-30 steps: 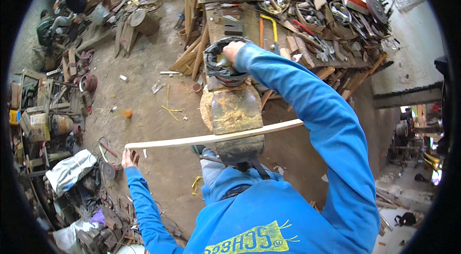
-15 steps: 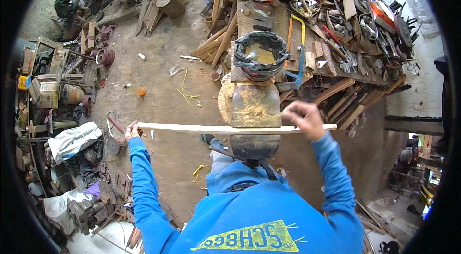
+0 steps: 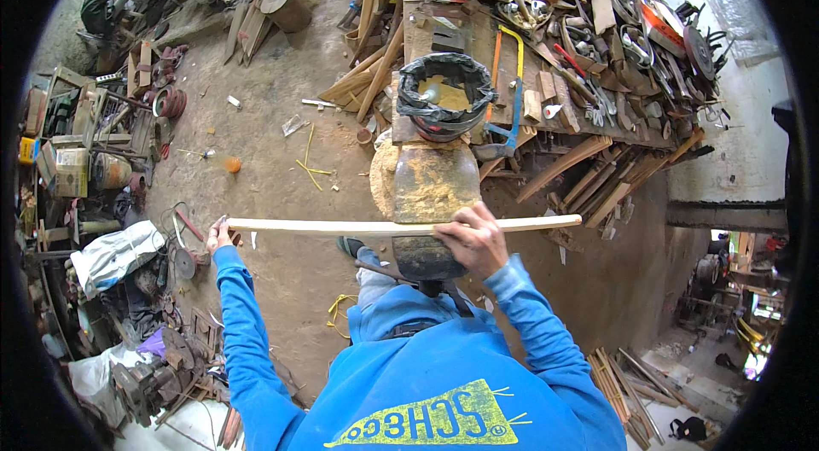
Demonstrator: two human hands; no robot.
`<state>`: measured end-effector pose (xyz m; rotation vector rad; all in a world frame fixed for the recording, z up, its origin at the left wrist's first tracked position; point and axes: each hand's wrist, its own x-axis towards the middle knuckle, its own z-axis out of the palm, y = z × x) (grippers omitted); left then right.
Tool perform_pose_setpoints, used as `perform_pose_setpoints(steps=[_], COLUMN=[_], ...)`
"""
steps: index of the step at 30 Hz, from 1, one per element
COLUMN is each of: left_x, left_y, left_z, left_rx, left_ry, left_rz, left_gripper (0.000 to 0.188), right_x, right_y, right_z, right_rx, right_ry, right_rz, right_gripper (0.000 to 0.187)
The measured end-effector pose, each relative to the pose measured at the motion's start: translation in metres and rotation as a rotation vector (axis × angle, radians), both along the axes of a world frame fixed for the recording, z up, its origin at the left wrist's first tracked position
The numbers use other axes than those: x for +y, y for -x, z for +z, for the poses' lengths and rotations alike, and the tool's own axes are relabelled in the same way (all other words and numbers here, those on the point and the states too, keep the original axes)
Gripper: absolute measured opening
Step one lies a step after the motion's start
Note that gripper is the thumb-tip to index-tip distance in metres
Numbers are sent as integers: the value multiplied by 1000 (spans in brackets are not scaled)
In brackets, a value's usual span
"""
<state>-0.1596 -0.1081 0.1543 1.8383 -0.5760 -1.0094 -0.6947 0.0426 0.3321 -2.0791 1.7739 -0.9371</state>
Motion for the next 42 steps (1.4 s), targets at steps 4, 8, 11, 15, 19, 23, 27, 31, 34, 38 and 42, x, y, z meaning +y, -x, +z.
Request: perform_pose_setpoints(steps=[4, 8, 11, 15, 19, 23, 27, 31, 34, 38, 42], left_x=[0, 4, 7, -1, -20, -28, -33, -39, -39, -37, -44], left_y=[9, 16, 13, -22, -72, -93, -100, -110, -113, -107, -108], left_z=[10, 20, 11, -27, -66, -78, -78, -81, -82, -79, -80], left_rx=[-29, 6, 6, -196, -992, -80, -124, -98, -105, -86, -89], left_ry=[3, 20, 24, 51, 178, 46, 60, 125, 141, 73, 95], left_rz=[4, -21, -3, -99, -687, -31, -61, -121, -164, -29, -90], left_gripper=[17, 19, 20, 25, 28, 29, 31, 30, 30, 28, 32], right_x=[-21, -15, 1, 23, 53, 82, 102, 114, 115, 112, 116], right_y=[-45, -38, -4, 44, 108, 167, 223, 247, 240, 231, 238], right_z=[-11, -10, -3, 3, 4, -1, -7, -15, -22, -22, -10], right_rx=[-102, -99, -85, -81, -81, -150, -429, -602, -492, -376, -426], right_ry=[-74, -110, -151, -215, -271, -338, -368, -344, -356, -344, -314], right_rz=[47, -19, -92, -194, -303, -427, -477, -500, -444, -470, -585], right_gripper=[7, 5, 7, 10, 11, 15, 18, 18, 22, 24, 23])
